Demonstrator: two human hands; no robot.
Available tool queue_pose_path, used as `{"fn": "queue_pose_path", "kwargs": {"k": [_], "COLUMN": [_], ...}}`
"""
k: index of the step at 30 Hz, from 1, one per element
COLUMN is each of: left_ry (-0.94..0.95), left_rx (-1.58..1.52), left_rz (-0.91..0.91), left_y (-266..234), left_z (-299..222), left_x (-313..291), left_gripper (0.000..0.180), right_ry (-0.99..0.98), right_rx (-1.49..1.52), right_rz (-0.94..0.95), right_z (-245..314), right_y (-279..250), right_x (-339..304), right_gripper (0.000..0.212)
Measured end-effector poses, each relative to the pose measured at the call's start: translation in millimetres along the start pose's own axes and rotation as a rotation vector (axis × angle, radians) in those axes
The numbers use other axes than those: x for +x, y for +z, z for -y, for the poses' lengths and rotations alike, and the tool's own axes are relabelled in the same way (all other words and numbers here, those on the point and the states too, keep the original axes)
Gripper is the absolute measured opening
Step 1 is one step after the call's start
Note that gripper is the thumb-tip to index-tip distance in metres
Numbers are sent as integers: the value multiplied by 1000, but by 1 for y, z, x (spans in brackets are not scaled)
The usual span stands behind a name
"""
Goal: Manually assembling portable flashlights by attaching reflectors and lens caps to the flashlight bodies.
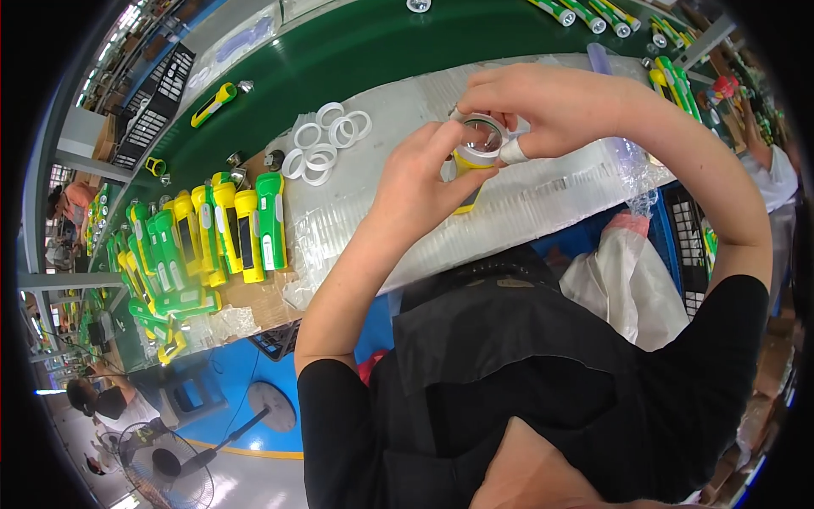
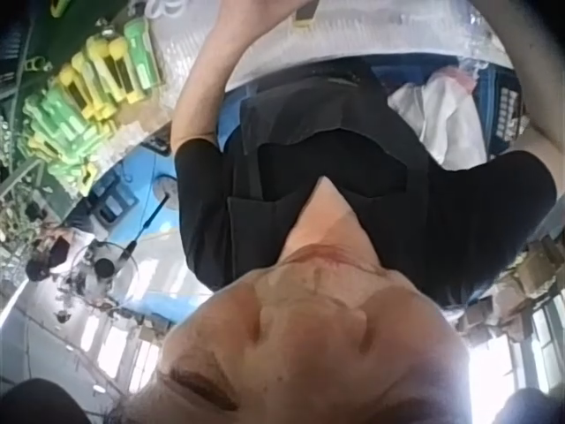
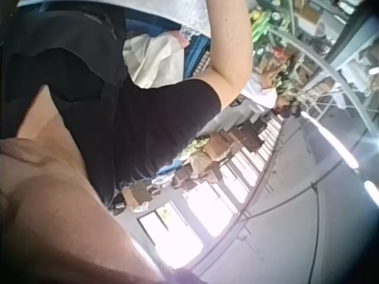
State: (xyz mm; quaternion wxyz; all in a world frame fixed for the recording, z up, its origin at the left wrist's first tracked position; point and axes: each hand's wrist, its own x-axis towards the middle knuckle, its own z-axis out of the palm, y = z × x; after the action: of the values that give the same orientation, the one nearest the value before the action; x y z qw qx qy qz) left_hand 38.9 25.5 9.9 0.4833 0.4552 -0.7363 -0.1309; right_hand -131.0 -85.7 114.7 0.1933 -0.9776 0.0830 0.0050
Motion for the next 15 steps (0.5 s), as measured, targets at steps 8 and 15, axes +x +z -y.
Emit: {"fn": "queue_pose_path", "kwargs": {"k": [8,15], "left_ry": [-15,-55], "left_rx": [69,137], "left_rz": [10,-12], "left_y": [4,5], "left_z": [3,1], "left_x": [3,6], "left_gripper": [38,35], "right_ry": [221,564], "right_rx": [17,-198], "right_rz": [-13,-142], "right_z": [0,6], "right_y": [9,23], "right_x": [6,9], "right_gripper": [27,43]}}
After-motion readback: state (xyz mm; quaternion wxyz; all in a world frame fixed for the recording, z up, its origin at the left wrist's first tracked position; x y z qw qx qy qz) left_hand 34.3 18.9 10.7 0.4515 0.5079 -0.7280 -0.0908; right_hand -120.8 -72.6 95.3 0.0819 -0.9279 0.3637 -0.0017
